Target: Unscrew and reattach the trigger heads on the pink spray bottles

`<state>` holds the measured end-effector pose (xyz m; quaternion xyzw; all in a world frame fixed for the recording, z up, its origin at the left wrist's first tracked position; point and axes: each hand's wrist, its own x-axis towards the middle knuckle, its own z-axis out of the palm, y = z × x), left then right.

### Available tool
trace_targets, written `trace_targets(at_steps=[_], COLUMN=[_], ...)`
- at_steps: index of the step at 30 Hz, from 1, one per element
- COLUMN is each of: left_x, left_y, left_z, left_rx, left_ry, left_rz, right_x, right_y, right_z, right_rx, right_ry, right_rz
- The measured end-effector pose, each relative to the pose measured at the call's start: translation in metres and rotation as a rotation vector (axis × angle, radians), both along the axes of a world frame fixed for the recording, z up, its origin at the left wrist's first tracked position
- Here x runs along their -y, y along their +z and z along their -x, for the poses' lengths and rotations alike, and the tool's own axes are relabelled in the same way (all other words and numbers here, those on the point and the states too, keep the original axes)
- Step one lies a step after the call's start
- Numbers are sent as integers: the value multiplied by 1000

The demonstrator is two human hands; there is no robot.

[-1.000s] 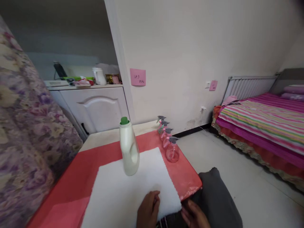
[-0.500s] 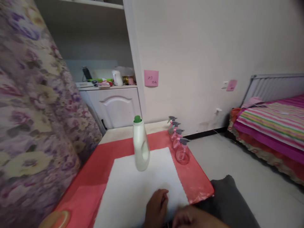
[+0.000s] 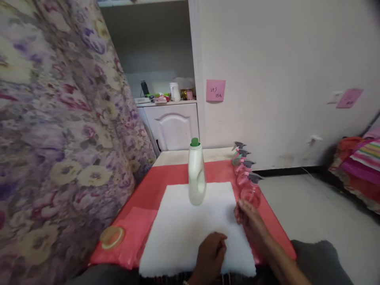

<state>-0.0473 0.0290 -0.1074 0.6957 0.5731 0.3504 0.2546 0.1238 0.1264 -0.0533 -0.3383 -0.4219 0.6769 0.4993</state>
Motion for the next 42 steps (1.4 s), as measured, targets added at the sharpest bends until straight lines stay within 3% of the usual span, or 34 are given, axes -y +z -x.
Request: trace_targets(at_steps=[6, 10, 16, 21, 25, 34, 42], left_x=[-10, -18, -34, -44, -45, -49, -43], left_y=[-18, -11, 11, -8, -19, -15, 1], left_z=[9, 12, 7, 3, 4, 6, 6], left_rx=[72, 189, 372, 574, 603, 651, 672], left_ry=[-40, -54, -32, 16, 33, 12, -14], left_rz=[33, 124, 118, 122, 131, 147, 138], right_x=[17, 14, 12, 14, 13, 7, 16], right_y=[-52, -67, -67, -63, -65, -79, -67], right_z=[32, 38, 40, 40, 39, 40, 41], right_rx=[-12, -18, -36, 8, 50, 84, 174], right_ry=[29, 41, 67, 68, 86, 102, 46], right_rz=[21, 8, -11, -56, -81, -122, -183])
